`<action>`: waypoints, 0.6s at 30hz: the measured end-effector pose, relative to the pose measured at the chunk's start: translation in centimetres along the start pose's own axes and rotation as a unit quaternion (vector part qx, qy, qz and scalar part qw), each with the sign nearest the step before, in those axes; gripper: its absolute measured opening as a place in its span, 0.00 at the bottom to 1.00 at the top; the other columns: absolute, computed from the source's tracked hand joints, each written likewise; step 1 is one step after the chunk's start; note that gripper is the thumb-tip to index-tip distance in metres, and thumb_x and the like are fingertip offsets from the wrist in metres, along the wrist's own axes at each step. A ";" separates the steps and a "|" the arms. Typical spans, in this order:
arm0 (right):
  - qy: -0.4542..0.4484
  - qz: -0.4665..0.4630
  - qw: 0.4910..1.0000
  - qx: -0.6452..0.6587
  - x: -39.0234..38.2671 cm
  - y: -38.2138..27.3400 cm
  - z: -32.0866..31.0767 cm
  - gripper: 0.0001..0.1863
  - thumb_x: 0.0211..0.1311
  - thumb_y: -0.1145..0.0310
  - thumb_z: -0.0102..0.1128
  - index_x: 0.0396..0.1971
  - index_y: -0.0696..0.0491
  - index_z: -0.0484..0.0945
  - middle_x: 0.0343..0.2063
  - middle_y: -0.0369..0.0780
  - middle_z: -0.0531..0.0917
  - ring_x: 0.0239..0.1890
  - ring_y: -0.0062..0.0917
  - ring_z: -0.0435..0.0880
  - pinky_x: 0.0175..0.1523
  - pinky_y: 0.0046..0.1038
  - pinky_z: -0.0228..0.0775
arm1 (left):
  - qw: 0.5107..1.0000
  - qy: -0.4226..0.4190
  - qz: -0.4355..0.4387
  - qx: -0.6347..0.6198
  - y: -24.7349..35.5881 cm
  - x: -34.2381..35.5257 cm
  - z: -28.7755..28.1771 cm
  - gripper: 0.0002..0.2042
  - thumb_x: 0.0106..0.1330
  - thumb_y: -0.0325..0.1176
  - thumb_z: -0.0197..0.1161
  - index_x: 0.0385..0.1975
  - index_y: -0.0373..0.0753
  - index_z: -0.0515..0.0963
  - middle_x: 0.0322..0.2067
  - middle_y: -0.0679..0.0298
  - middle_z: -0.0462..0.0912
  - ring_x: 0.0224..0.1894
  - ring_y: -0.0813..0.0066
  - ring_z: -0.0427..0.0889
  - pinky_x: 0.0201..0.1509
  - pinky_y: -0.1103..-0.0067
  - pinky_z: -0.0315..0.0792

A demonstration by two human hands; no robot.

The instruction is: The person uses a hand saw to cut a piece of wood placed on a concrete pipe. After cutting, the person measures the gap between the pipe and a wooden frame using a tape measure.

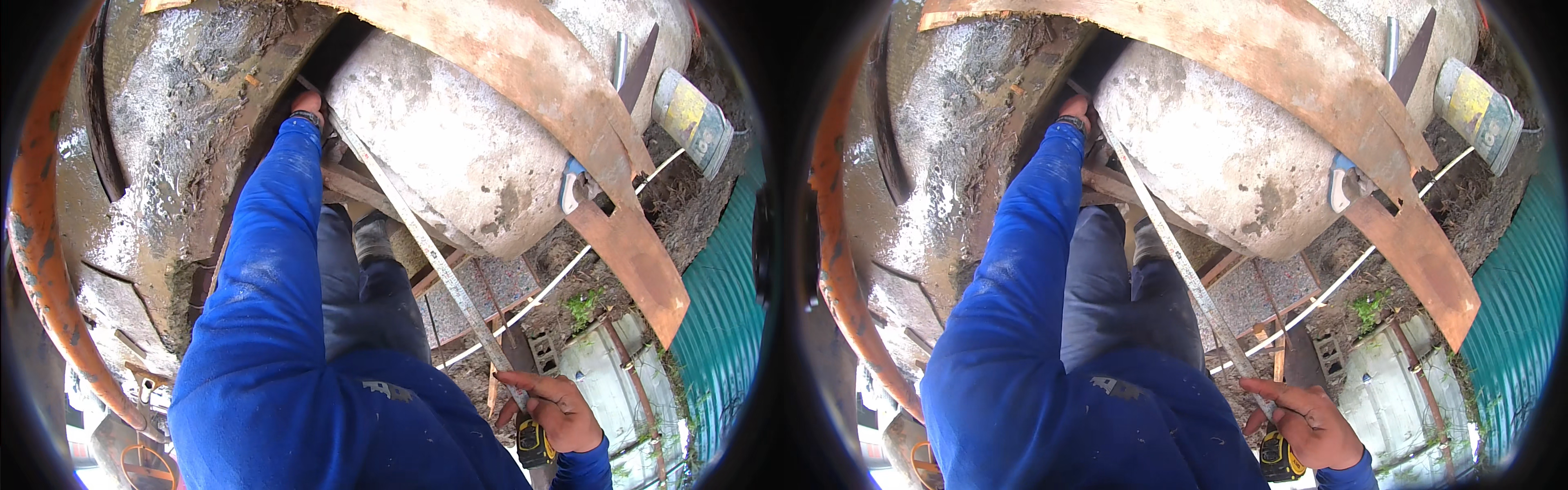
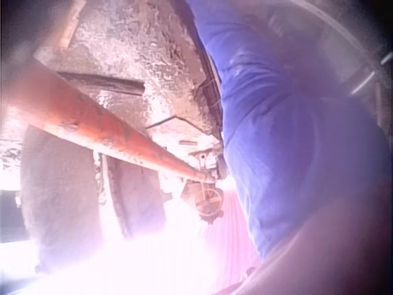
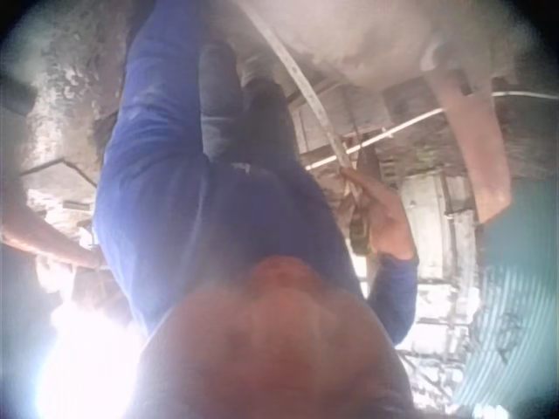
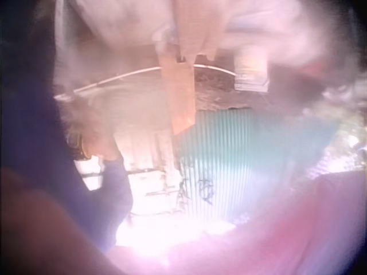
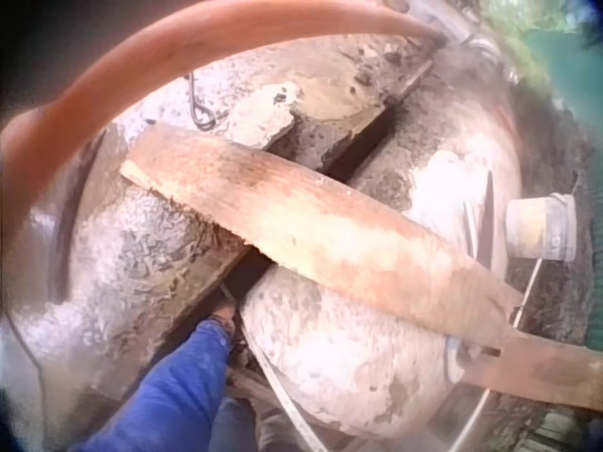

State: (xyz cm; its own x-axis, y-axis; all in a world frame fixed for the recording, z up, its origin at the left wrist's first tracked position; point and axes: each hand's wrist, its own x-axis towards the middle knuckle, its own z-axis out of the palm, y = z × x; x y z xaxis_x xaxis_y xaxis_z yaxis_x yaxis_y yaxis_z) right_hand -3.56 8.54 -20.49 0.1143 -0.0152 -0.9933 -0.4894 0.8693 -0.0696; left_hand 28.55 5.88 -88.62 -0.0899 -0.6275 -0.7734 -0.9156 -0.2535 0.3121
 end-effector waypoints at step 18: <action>-0.042 0.014 0.999 0.005 3.8 -4.2 0.8 0.31 0.64 0.85 0.39 0.67 0.62 0.74 0.31 0.48 0.89 0.40 0.31 0.92 0.47 0.26 0.78 | 0.993 0.092 -0.073 -0.015 -3.5 5.1 5.0 0.29 0.50 0.27 0.71 0.57 0.40 0.79 0.60 0.45 0.78 0.66 0.49 0.75 0.71 0.68 0.70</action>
State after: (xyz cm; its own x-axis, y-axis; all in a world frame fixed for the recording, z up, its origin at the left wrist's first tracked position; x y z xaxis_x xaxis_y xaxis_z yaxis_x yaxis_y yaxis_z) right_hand -0.41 5.26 -23.90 0.1737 0.0506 -0.9835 -0.4845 0.8738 -0.0406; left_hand 29.37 7.23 -96.40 0.1193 -0.7061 -0.6980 -0.9010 -0.3723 0.2226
